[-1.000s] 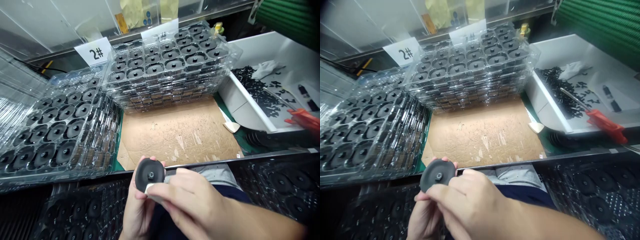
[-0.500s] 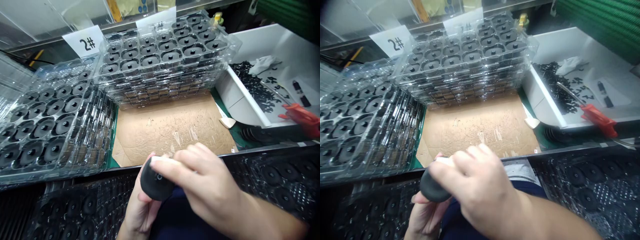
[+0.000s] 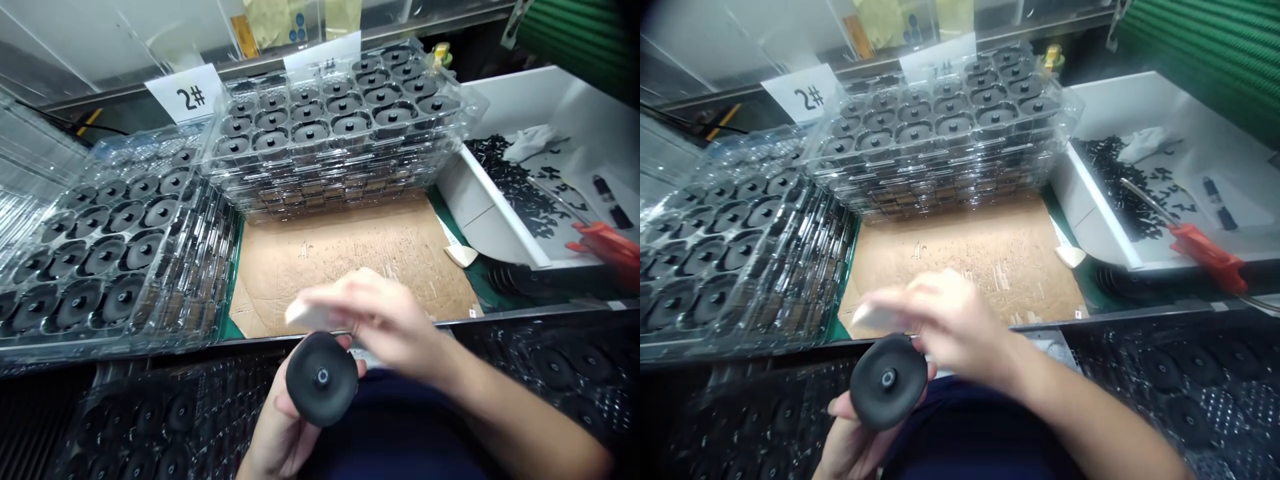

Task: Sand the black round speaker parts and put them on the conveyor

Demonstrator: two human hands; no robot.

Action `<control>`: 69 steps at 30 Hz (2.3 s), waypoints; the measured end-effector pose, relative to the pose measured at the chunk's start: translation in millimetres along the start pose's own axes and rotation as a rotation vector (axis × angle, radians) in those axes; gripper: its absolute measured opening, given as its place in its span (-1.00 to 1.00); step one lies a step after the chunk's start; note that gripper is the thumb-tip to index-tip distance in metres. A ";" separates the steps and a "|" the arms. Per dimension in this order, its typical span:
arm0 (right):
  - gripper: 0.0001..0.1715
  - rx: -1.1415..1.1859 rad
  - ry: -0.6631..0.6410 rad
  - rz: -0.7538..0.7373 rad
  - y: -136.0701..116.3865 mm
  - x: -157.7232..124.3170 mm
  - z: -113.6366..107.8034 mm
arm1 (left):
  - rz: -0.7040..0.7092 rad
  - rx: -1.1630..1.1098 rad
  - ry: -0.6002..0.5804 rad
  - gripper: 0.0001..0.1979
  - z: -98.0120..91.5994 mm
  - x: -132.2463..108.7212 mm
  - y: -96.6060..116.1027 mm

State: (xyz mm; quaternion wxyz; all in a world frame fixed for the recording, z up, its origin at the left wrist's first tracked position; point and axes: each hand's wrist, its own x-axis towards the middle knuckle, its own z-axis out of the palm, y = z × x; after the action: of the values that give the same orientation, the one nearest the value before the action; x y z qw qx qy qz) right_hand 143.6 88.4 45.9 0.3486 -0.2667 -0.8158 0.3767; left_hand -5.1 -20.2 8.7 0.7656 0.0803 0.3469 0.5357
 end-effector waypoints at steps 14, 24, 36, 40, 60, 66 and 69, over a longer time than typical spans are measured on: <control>-0.67 -0.072 0.141 0.312 78.8 -43.2 36.9 | -0.067 -0.254 -0.215 -0.53 -1.7 6.4 9.8; -0.73 -0.082 0.109 0.301 52.9 -48.3 41.0 | 0.687 0.733 0.105 0.05 -8.1 15.1 6.6; -0.89 0.490 -0.098 0.556 0.3 -30.5 7.7 | 0.725 1.145 -0.067 -0.08 -20.8 13.9 17.8; -0.89 0.649 -0.189 0.569 -3.5 -21.7 3.2 | 0.708 1.292 -0.058 -0.50 -19.3 8.3 22.0; -0.85 0.916 -0.304 0.597 2.5 -21.6 -4.3 | 0.454 1.169 -0.165 -0.38 -12.2 12.1 22.5; -0.88 0.933 -0.307 0.664 3.6 -26.8 -4.6 | 0.459 1.104 -0.183 -0.44 -7.4 16.6 17.2; -0.82 0.982 -0.260 0.735 4.3 -31.1 -3.3 | 0.540 1.144 -0.148 -0.25 -8.6 19.4 14.5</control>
State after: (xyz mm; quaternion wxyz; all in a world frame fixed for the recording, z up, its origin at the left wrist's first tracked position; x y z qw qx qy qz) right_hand 166.0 70.6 32.6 0.1758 -0.2906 -0.4381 0.8323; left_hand -17.9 0.5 0.8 0.4616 0.5979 0.4919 0.4329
